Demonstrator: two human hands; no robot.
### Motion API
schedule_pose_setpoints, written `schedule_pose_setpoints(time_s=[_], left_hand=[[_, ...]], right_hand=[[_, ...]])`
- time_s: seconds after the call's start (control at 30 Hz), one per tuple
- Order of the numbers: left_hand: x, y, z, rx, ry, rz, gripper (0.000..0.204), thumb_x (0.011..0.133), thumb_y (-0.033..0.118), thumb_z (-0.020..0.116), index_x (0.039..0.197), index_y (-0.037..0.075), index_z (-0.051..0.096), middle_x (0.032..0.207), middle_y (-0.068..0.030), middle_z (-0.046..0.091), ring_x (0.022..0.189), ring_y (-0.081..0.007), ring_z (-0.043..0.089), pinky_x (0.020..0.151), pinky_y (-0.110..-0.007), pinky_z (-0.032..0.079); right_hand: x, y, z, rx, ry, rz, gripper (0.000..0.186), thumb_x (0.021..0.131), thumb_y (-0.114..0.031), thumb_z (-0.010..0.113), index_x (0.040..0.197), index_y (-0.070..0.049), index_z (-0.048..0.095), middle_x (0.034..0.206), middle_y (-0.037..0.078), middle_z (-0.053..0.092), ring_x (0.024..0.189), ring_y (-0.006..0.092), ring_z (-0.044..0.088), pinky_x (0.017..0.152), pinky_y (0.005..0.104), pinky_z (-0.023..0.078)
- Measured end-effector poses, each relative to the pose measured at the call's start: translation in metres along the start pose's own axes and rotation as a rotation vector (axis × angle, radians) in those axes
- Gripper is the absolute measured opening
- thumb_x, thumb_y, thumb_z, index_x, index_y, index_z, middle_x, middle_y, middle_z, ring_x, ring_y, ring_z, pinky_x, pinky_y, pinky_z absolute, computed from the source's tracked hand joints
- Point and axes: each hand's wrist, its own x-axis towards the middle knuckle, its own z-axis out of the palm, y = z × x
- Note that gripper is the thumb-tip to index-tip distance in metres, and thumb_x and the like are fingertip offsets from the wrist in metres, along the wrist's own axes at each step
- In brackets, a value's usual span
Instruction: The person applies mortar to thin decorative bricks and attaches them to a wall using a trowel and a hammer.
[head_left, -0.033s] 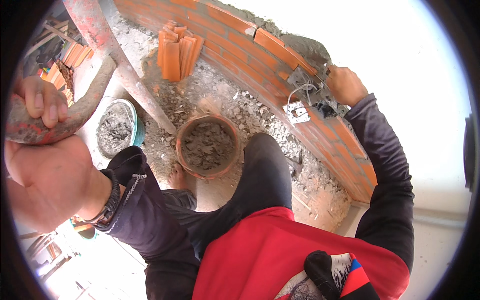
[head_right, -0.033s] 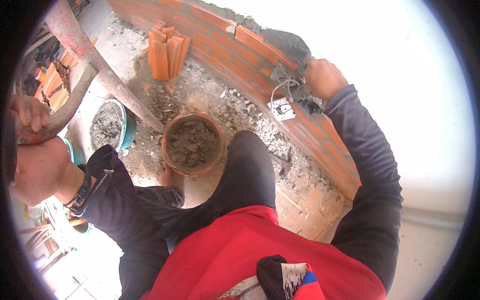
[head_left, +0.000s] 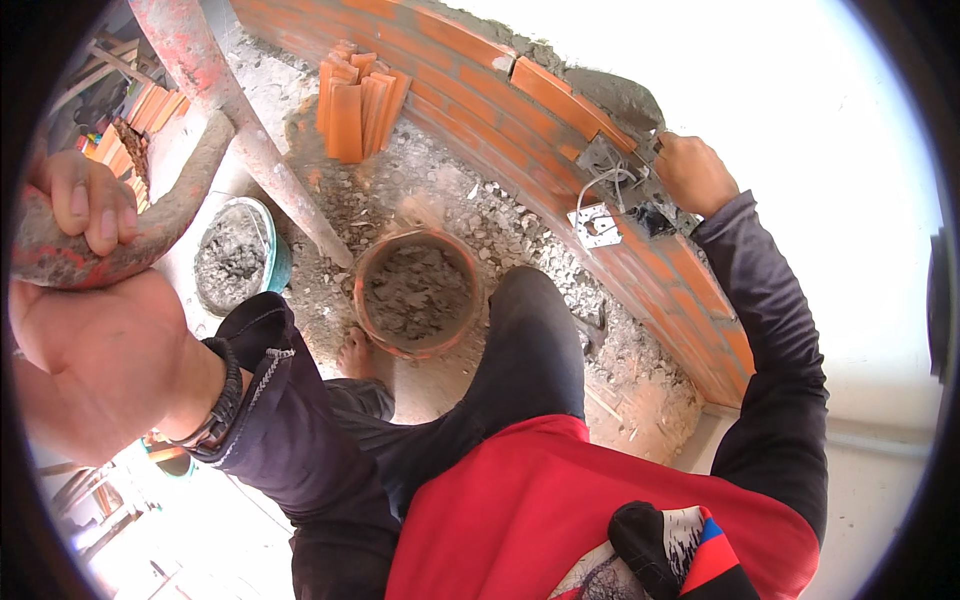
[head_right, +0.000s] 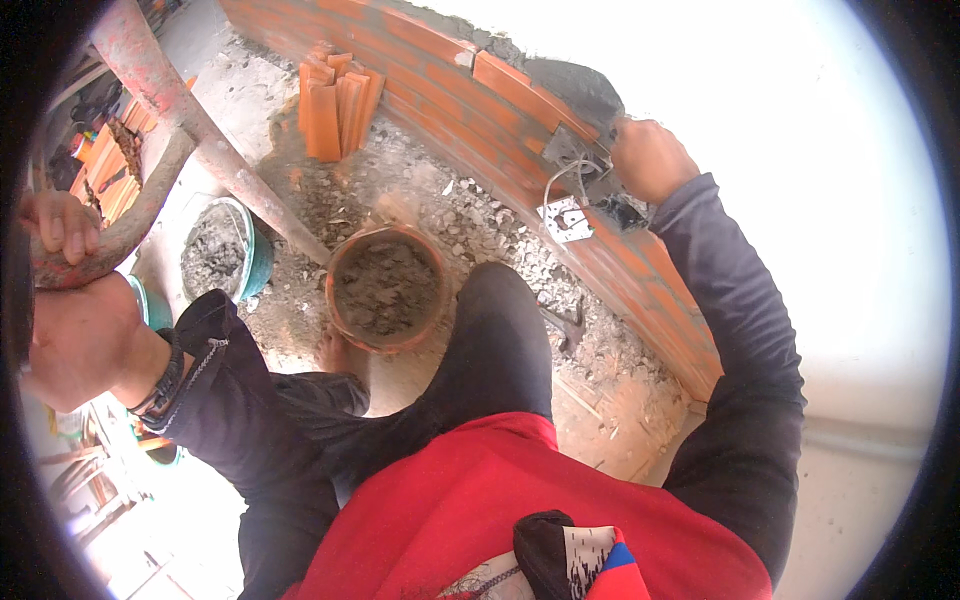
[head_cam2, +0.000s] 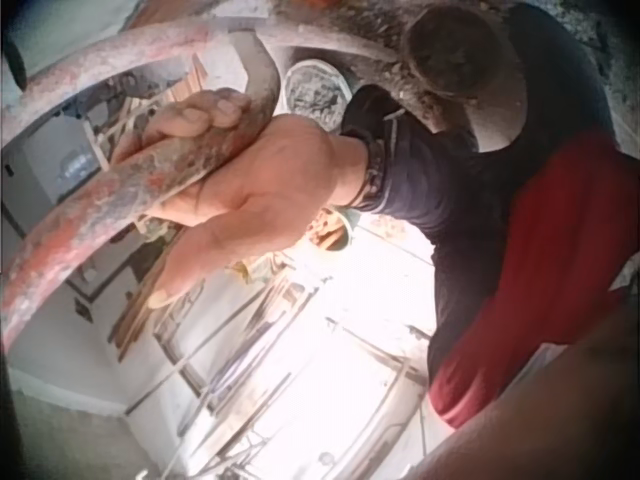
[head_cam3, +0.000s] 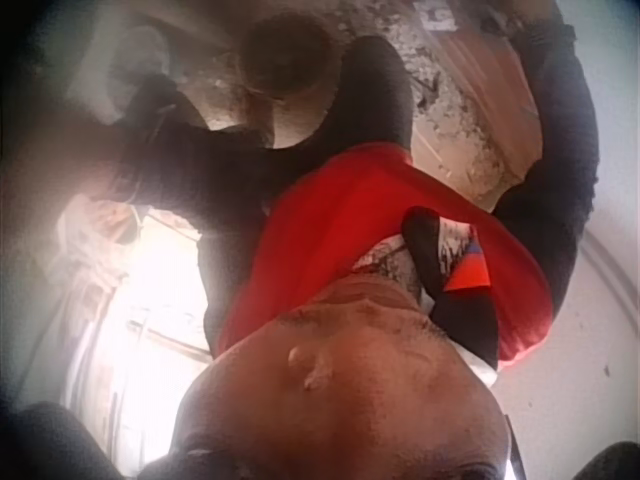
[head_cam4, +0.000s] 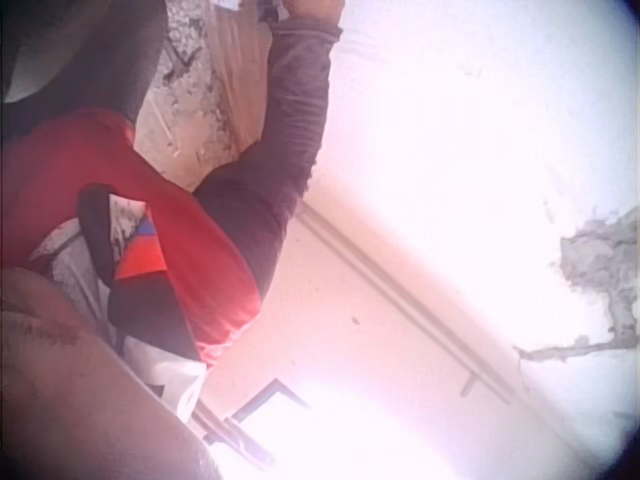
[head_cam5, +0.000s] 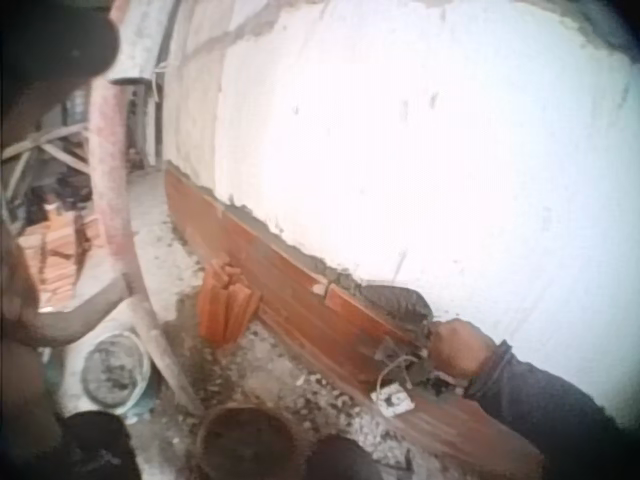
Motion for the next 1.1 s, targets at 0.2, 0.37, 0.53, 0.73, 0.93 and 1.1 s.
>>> schedule_pose_setpoints(time_s=[0.2, 0.37, 0.53, 0.73, 0.93, 1.1], left_hand=[[-0.001, -0.001, -0.008, -0.035, -0.038, -0.014, 0.065, 0.078, 0.055, 0.040, 0.106, -0.003, 0.049, 0.086, -0.0124, 0.041, 0.078, -0.0192, 0.042, 0.072, -0.032, 0.034], [0.000, -0.001, -0.004, -0.025, -0.021, -0.012, 0.065, 0.081, 0.055, 0.038, 0.107, -0.004, 0.049, 0.086, -0.0118, 0.040, 0.078, -0.0189, 0.041, 0.072, -0.031, 0.034], [0.000, 0.002, -0.001, -0.043, -0.036, -0.014, 0.064, 0.081, 0.054, 0.038, 0.108, -0.004, 0.048, 0.086, -0.0120, 0.040, 0.077, -0.0190, 0.041, 0.072, -0.031, 0.034], [-0.001, 0.001, 0.005, -0.045, -0.009, -0.011, 0.061, 0.080, 0.051, 0.041, 0.107, -0.004, 0.048, 0.085, -0.0116, 0.040, 0.077, -0.0188, 0.042, 0.072, -0.031, 0.034], [0.017, -0.019, 0.001, -0.159, -0.231, 0.235, 0.086, 0.093, 0.068, 0.020, 0.124, -0.008, 0.044, 0.080, -0.0154, 0.049, 0.066, -0.0189, 0.044, 0.058, -0.028, 0.039], [0.010, -0.010, 0.038, -0.335, 0.015, 0.166, 0.094, 0.097, 0.073, 0.011, 0.130, -0.009, 0.042, 0.078, -0.0184, 0.052, 0.059, -0.0191, 0.044, 0.050, -0.026, 0.040]], right_hand=[[-0.003, 0.003, 0.002, 0.034, 0.017, 0.028, 0.025, 0.086, -0.009, 0.050, 0.102, 0.006, 0.063, 0.095, 0.029, 0.067, 0.091, 0.0446, 0.066, 0.082, 0.0510, 0.052], [-0.001, 0.008, 0.003, 0.027, 0.000, 0.059, 0.025, 0.087, -0.009, 0.049, 0.102, 0.006, 0.062, 0.095, 0.029, 0.067, 0.091, 0.0449, 0.066, 0.081, 0.0513, 0.052], [-0.004, 0.008, 0.003, 0.053, 0.031, 0.047, 0.026, 0.087, -0.009, 0.049, 0.101, 0.005, 0.063, 0.095, 0.029, 0.067, 0.092, 0.0455, 0.066, 0.082, 0.0515, 0.052], [-0.004, 0.004, 0.005, 0.085, 0.066, -0.015, 0.023, 0.086, -0.008, 0.050, 0.098, 0.005, 0.064, 0.094, 0.030, 0.067, 0.092, 0.0453, 0.066, 0.083, 0.0512, 0.052], [0.014, -0.007, 0.003, 0.059, 0.099, -0.029, 0.020, 0.087, -0.008, 0.050, 0.096, 0.006, 0.061, 0.088, 0.030, 0.066, 0.086, 0.0452, 0.065, 0.079, 0.0507, 0.052], [0.046, -0.015, 0.005, 0.048, 0.115, -0.064, 0.025, 0.085, -0.008, 0.051, 0.100, 0.008, 0.062, 0.088, 0.032, 0.066, 0.088, 0.0451, 0.066, 0.080, 0.0501, 0.052]])
